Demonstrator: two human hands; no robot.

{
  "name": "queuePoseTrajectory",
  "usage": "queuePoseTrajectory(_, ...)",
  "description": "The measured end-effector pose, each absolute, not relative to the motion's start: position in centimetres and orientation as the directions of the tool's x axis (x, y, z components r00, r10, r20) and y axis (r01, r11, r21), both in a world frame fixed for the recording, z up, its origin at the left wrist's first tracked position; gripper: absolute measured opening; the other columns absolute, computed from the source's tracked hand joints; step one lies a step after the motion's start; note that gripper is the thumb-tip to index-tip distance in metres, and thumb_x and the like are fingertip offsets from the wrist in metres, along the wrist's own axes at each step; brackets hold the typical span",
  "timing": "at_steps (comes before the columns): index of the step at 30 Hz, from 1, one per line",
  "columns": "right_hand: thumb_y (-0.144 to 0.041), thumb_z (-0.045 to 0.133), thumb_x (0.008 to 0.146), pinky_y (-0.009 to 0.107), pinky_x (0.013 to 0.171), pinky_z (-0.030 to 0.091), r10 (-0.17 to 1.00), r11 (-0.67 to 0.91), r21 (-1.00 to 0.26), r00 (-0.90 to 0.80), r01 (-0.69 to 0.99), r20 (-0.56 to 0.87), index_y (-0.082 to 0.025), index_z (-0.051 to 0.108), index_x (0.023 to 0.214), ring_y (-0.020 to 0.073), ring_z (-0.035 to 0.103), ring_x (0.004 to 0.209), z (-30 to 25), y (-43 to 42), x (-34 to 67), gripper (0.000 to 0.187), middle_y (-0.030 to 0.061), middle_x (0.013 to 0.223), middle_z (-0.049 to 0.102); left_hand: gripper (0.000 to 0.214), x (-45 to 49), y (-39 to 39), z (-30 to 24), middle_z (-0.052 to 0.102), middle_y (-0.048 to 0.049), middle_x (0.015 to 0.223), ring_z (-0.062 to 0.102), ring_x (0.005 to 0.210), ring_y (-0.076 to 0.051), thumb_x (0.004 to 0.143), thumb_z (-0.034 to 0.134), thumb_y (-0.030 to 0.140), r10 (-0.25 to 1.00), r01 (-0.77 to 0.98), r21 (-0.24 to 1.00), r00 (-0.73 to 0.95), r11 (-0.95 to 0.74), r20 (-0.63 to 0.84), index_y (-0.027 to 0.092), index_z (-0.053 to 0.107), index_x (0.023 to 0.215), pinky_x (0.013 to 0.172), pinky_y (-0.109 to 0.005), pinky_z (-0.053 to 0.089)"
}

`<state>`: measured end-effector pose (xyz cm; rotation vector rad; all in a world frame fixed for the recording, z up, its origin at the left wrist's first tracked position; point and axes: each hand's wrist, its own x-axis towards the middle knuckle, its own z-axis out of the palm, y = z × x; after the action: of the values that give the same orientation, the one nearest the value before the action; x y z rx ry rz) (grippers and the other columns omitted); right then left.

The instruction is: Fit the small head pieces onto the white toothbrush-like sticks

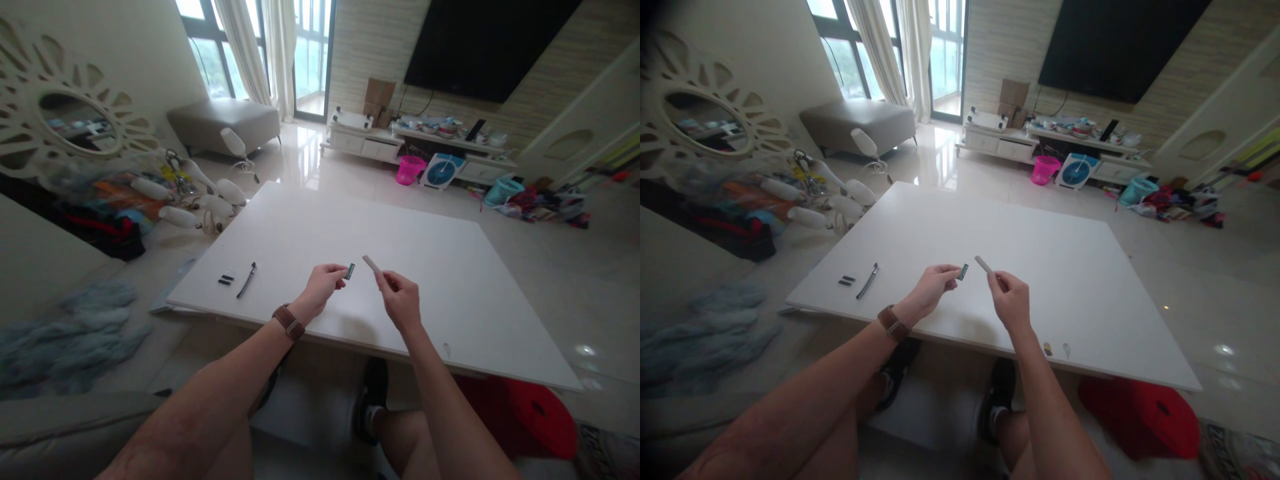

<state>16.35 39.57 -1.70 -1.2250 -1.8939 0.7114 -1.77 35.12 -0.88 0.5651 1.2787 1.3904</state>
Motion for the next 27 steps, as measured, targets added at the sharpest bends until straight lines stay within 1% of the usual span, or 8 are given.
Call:
queuePoseTrajectory(3, -0.049, 0.059, 0.090, 0.026, 0.056, 0.036, 0.899, 0.417, -0.751, -0.356, 0.512, 0.256, -0.016, 0.077, 0.085, 0.0138, 0.050, 0.057, -1.80, 39.61, 16.35, 0.038, 0.0028, 0.064, 0.063, 0.010, -1.73, 35.18, -1.02, 0.060, -0.0027, 0.063, 0.049, 0.056, -0.010, 0.069, 0.074, 0.021, 0.914, -0.381, 0.907, -0.277, 0.180, -0.298, 0.012, 0.071, 0.072, 0.064, -0.028, 0.038)
queuePoseTrajectory(7, -0.048, 0.057, 0.091, 0.026, 0.056, 0.036, 0.932, 0.360, -0.742, -0.185, 0.566, 0.311, -0.015, 0.076, 0.084, 0.0137, 0.050, 0.057, -1.75, 39.72, 16.46, 0.038, 0.0032, 0.066, 0.064, 0.010, -1.70, 35.21, -1.11, 0.062, -0.0032, 0.066, 0.050, 0.056, -0.010, 0.069, 0.074, 0.021, 0.905, -0.373, 0.907, -0.290, 0.193, -0.312, 0.013, 0.071, 0.073, 0.064, -0.029, 0.039)
queuePoseTrajectory(12, -0.048, 0.058, 0.091, 0.025, 0.055, 0.035, 0.884, 0.440, -0.736, -0.390, 0.514, 0.256, -0.016, 0.077, 0.085, 0.0136, 0.049, 0.056, -1.77, 39.68, 16.61, 0.038, 0.0026, 0.064, 0.063, 0.009, -1.65, 35.16, -1.15, 0.061, -0.0023, 0.063, 0.050, 0.056, -0.010, 0.070, 0.072, 0.020, 0.913, -0.363, 0.913, -0.279, 0.186, -0.297, 0.013, 0.071, 0.073, 0.064, -0.029, 0.038)
queuePoseTrajectory(15, -0.049, 0.058, 0.090, 0.026, 0.056, 0.035, 0.927, 0.376, -0.707, -0.232, 0.599, 0.296, -0.016, 0.077, 0.083, 0.0140, 0.050, 0.057, -1.81, 39.93, 16.83, 0.038, 0.0031, 0.064, 0.064, 0.010, -1.62, 35.19, -1.21, 0.061, -0.0025, 0.064, 0.049, 0.056, -0.010, 0.070, 0.074, 0.022, 0.908, -0.357, 0.914, -0.289, 0.192, -0.304, 0.013, 0.071, 0.073, 0.064, -0.029, 0.039)
queuePoseTrajectory(17, -0.050, 0.058, 0.091, 0.026, 0.056, 0.036, 0.934, 0.353, -0.733, -0.174, 0.582, 0.312, -0.015, 0.077, 0.085, 0.0143, 0.052, 0.058, -1.74, 39.96, 16.91, 0.039, 0.0035, 0.066, 0.065, 0.011, -1.64, 35.22, -1.21, 0.061, -0.0027, 0.065, 0.050, 0.056, -0.010, 0.070, 0.074, 0.022, 0.907, -0.364, 0.910, -0.283, 0.199, -0.311, 0.013, 0.071, 0.074, 0.065, -0.029, 0.039)
queuePoseTrajectory(22, -0.049, 0.058, 0.090, 0.026, 0.056, 0.036, 0.887, 0.433, -0.733, -0.394, 0.524, 0.243, -0.017, 0.077, 0.086, 0.0147, 0.051, 0.057, -1.61, 39.62, 16.57, 0.038, 0.0036, 0.065, 0.065, 0.008, -1.65, 35.25, -1.17, 0.061, -0.0025, 0.064, 0.049, 0.056, -0.010, 0.070, 0.072, 0.021, 0.915, -0.361, 0.913, -0.272, 0.191, -0.299, 0.013, 0.071, 0.072, 0.064, -0.028, 0.038)
queuePoseTrajectory(25, -0.047, 0.057, 0.091, 0.026, 0.058, 0.036, 0.929, 0.371, -0.707, -0.237, 0.603, 0.285, -0.017, 0.076, 0.082, 0.0149, 0.053, 0.058, -1.63, 39.73, 16.53, 0.036, 0.0042, 0.068, 0.066, 0.008, -1.62, 35.24, -1.15, 0.062, -0.0030, 0.066, 0.049, 0.056, -0.010, 0.072, 0.070, 0.020, 0.910, -0.364, 0.910, -0.276, 0.200, -0.310, 0.013, 0.071, 0.073, 0.064, -0.029, 0.038)
queuePoseTrajectory(27, -0.047, 0.056, 0.092, 0.026, 0.057, 0.036, 0.931, 0.363, -0.727, -0.202, 0.583, 0.303, -0.016, 0.075, 0.082, 0.0145, 0.052, 0.058, -1.62, 39.78, 16.62, 0.037, 0.0041, 0.068, 0.066, 0.008, -1.63, 35.22, -1.11, 0.062, -0.0030, 0.067, 0.049, 0.056, -0.010, 0.072, 0.070, 0.020, 0.909, -0.365, 0.908, -0.273, 0.204, -0.314, 0.013, 0.071, 0.074, 0.064, -0.029, 0.038)
